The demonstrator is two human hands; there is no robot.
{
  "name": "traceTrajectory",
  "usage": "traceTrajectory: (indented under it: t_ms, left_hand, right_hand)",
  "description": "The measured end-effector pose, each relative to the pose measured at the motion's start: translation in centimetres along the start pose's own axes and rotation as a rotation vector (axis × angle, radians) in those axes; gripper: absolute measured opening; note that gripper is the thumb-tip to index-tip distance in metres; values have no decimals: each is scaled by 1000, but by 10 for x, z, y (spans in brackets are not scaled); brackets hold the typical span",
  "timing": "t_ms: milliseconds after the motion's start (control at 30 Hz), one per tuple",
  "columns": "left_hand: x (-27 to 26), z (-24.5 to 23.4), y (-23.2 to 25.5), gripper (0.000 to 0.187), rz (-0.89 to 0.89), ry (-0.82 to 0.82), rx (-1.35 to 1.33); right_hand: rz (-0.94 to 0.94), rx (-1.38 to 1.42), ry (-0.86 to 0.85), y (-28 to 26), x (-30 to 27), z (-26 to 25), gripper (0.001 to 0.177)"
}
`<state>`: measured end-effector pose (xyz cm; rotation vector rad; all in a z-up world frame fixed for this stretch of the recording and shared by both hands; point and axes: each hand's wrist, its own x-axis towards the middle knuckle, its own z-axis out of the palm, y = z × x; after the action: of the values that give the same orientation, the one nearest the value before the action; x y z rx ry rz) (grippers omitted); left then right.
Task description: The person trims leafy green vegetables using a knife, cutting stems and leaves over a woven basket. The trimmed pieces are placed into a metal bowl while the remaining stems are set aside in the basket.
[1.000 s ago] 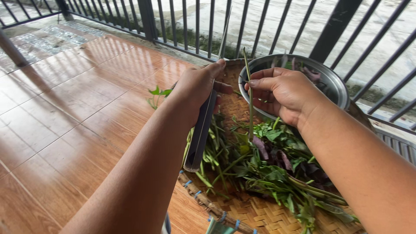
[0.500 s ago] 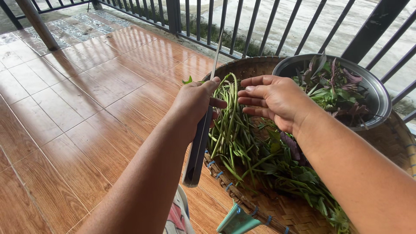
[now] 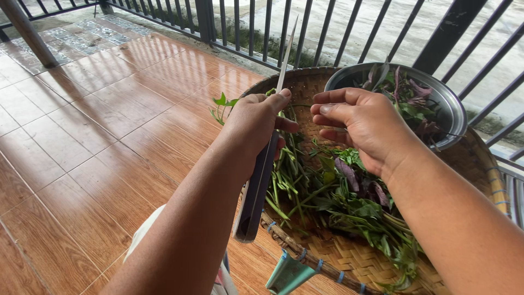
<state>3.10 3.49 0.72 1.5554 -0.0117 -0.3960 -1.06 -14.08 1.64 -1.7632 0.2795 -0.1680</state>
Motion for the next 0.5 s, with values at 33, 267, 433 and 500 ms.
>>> traceTrajectory:
  t_ms: [33, 267, 433, 500]
  left_hand:
    - [-2, 4, 1, 46, -3, -7, 14]
    - [-16, 40, -5, 46, 34, -123, -8]
    - [-23, 64, -23, 45, 32, -176, 39]
    - [-28, 73, -28, 46, 20, -188, 65]
  right_hand:
    - [-7, -6, 11, 1, -3, -5, 20]
    - [-16, -48, 100, 14, -22, -50, 19]
    - [36, -122, 147, 31, -41, -81, 20]
    - [66, -170, 169, 38, -47, -91, 20]
